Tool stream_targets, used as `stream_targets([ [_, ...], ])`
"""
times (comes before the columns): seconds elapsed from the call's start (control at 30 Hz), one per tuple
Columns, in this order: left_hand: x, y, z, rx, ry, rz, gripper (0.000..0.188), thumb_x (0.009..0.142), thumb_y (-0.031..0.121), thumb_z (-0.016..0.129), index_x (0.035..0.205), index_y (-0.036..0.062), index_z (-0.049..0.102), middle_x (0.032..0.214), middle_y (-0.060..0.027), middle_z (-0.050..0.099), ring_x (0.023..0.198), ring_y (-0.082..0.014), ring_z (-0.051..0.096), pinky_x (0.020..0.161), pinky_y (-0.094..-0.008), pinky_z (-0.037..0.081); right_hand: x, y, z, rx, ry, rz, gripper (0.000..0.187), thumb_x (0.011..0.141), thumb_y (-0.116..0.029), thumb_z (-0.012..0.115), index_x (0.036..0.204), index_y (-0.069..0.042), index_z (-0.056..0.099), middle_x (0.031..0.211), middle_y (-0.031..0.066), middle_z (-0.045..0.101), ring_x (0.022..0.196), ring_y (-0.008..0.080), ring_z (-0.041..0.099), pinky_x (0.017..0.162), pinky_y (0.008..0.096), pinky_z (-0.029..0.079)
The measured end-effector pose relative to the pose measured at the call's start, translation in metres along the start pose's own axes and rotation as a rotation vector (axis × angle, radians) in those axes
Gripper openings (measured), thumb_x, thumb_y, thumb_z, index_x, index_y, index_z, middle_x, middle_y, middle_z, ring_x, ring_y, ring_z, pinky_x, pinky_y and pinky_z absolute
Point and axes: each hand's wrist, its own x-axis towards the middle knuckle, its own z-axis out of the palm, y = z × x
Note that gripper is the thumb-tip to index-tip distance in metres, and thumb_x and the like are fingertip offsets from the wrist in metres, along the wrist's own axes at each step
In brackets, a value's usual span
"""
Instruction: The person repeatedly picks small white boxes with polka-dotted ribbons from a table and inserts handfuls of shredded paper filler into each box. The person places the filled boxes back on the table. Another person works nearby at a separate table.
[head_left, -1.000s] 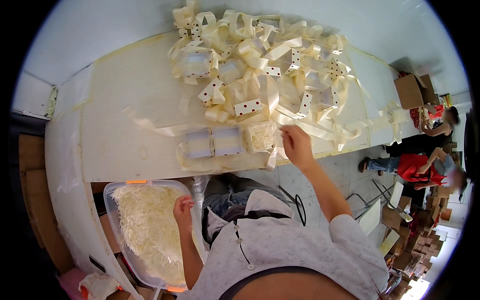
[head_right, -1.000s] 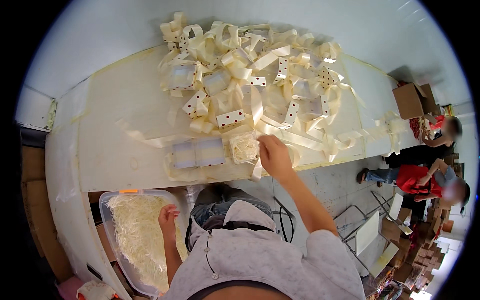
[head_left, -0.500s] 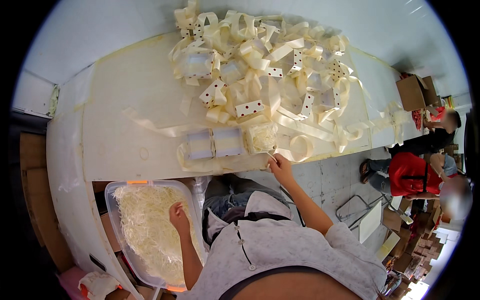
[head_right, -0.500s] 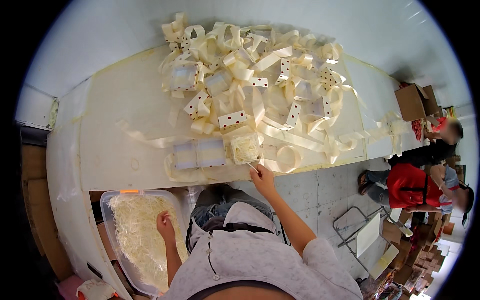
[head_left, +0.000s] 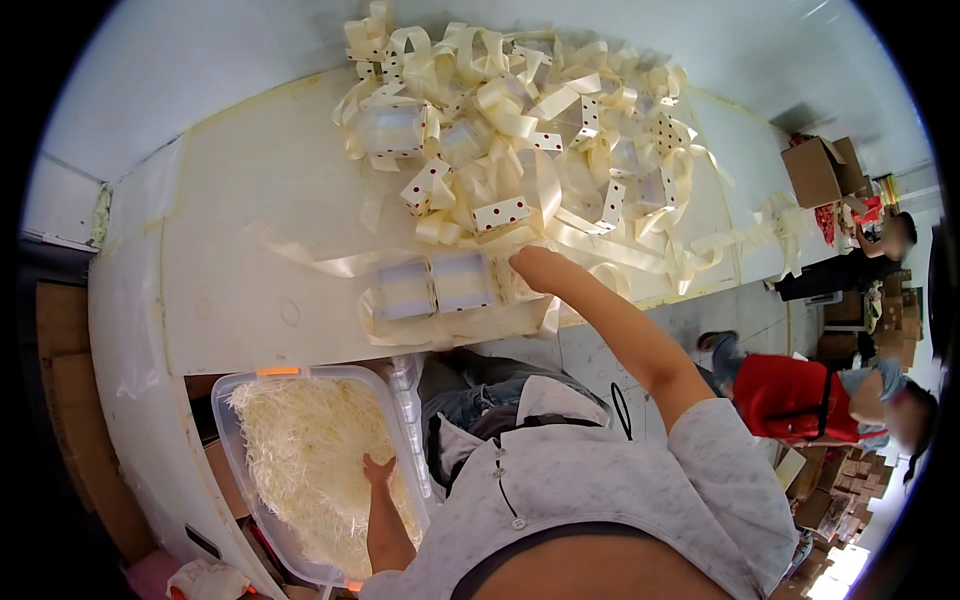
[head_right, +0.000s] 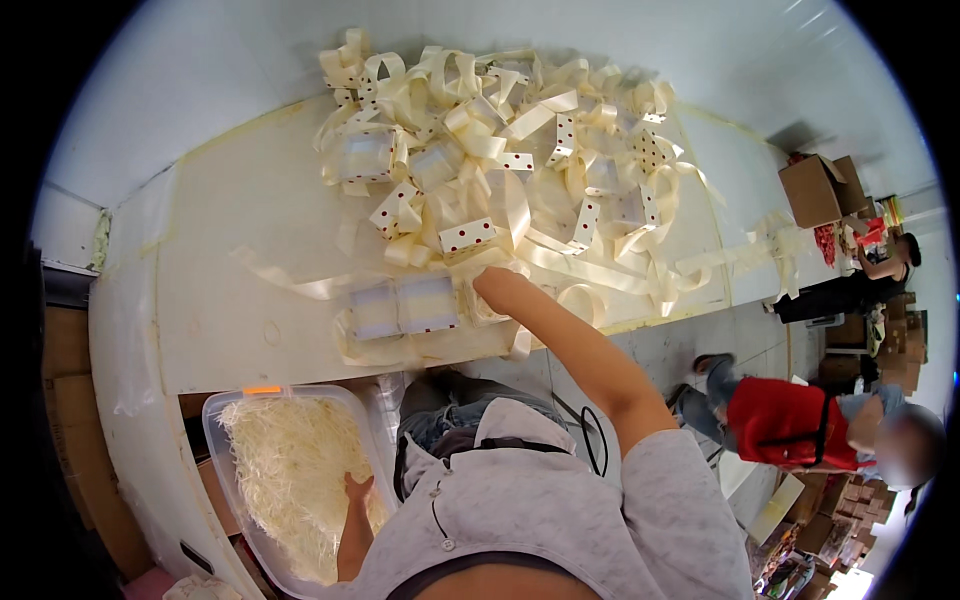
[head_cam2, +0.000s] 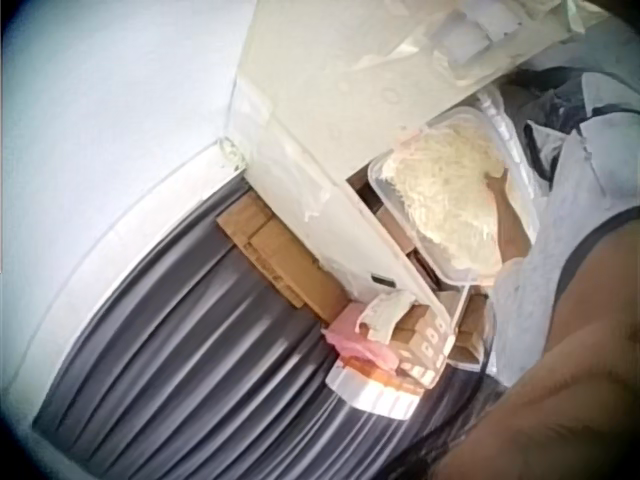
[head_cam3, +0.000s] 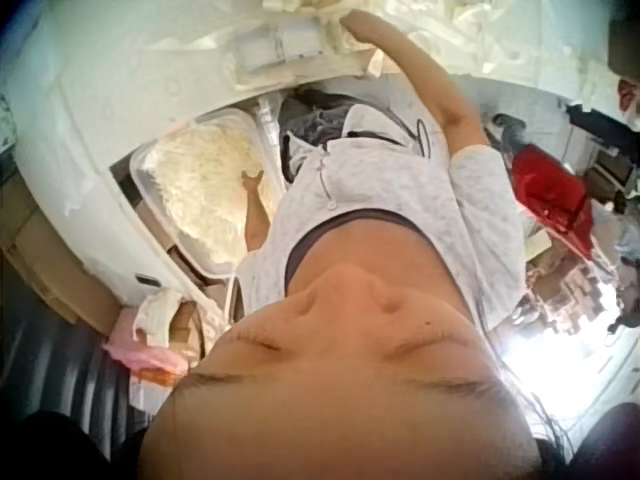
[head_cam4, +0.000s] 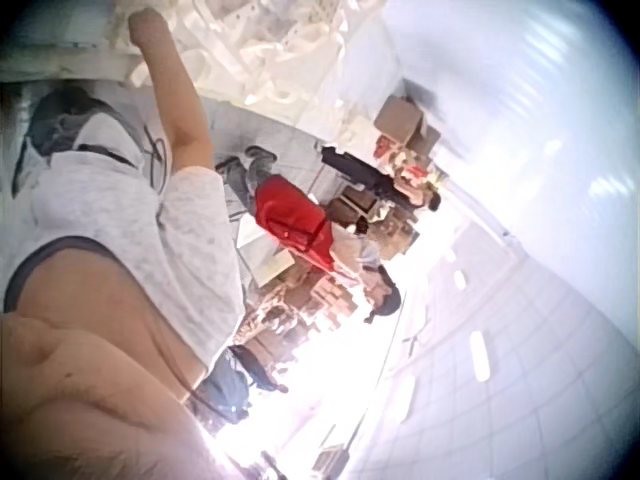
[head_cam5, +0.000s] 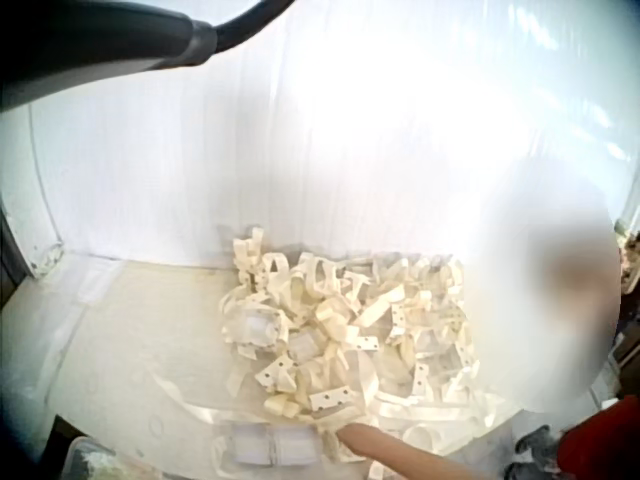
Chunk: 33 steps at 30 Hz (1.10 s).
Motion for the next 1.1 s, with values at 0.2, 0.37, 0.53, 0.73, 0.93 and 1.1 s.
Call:
stream_targets([
  [0.2,-0.003,-0.024,0.038,-0.328,-0.163,0.008,0.060,0.066,0.027,0.065,0.115,-0.0009,0.044,0.106,-0.0225,0.054,0.098,-0.0340,0.053,0.086,-0.0384,0.041,-0.054,-0.018,-0.042,0.026,0.156,-0.097,0.015,0.071,-0.011,0.059,0.084,-0.005,0.054,0.085,0.0111,0.056,0.081,0.0294,0.055,0.069,0.0393,0.045],
  [0.37,-0.012,-0.005,0.025,-0.004,-0.169,0.082,0.044,0.074,0.016,0.055,0.113,-0.0021,0.046,0.104,-0.0225,0.055,0.098,-0.0334,0.053,0.083,-0.0371,0.043,-0.048,-0.005,-0.017,0.006,0.121,-0.309,0.013,0.070,-0.015,0.061,0.077,-0.006,0.055,0.079,0.0099,0.056,0.075,0.0286,0.055,0.065,0.0363,0.044],
  [0.53,-0.024,-0.005,-0.013,0.027,0.015,0.243,0.035,0.074,0.011,0.053,0.108,0.0015,0.050,0.098,-0.0191,0.058,0.092,-0.0334,0.055,0.079,-0.0363,0.044,-0.037,0.007,-0.015,0.236,-0.004,-0.345,0.011,0.069,-0.014,0.061,0.070,-0.004,0.056,0.074,0.0120,0.056,0.072,0.0298,0.056,0.064,0.0372,0.045],
  [0.73,-0.030,-0.012,-0.031,-0.211,0.125,0.241,0.027,0.074,0.006,0.053,0.101,0.0017,0.053,0.092,-0.0172,0.059,0.087,-0.0315,0.057,0.074,-0.0359,0.045,-0.025,0.012,-0.024,0.174,0.235,-0.281,0.006,0.070,-0.008,0.058,0.071,-0.002,0.056,0.074,0.0137,0.056,0.074,0.0309,0.057,0.064,0.0380,0.046],
  [0.93,-0.034,0.000,-0.040,-0.325,0.308,0.351,0.026,0.075,0.005,0.054,0.100,-0.0009,0.053,0.091,-0.0162,0.060,0.084,-0.0276,0.058,0.073,-0.0339,0.045,0.013,0.016,0.018,0.045,0.085,-0.208,0.007,0.070,-0.006,0.056,0.077,-0.004,0.057,0.081,0.0130,0.057,0.080,0.0302,0.056,0.067,0.0380,0.047],
  [1.1,-0.046,0.028,-0.076,-0.373,0.498,0.270,0.026,0.073,0.013,0.059,0.095,-0.0008,0.055,0.084,-0.0168,0.060,0.076,-0.0300,0.057,0.069,-0.0369,0.045,0.008,0.023,0.029,-0.015,0.250,-0.319,0.011,0.067,-0.002,0.050,0.077,-0.004,0.053,0.081,0.0145,0.056,0.081,0.0323,0.054,0.070,0.0407,0.045],
])
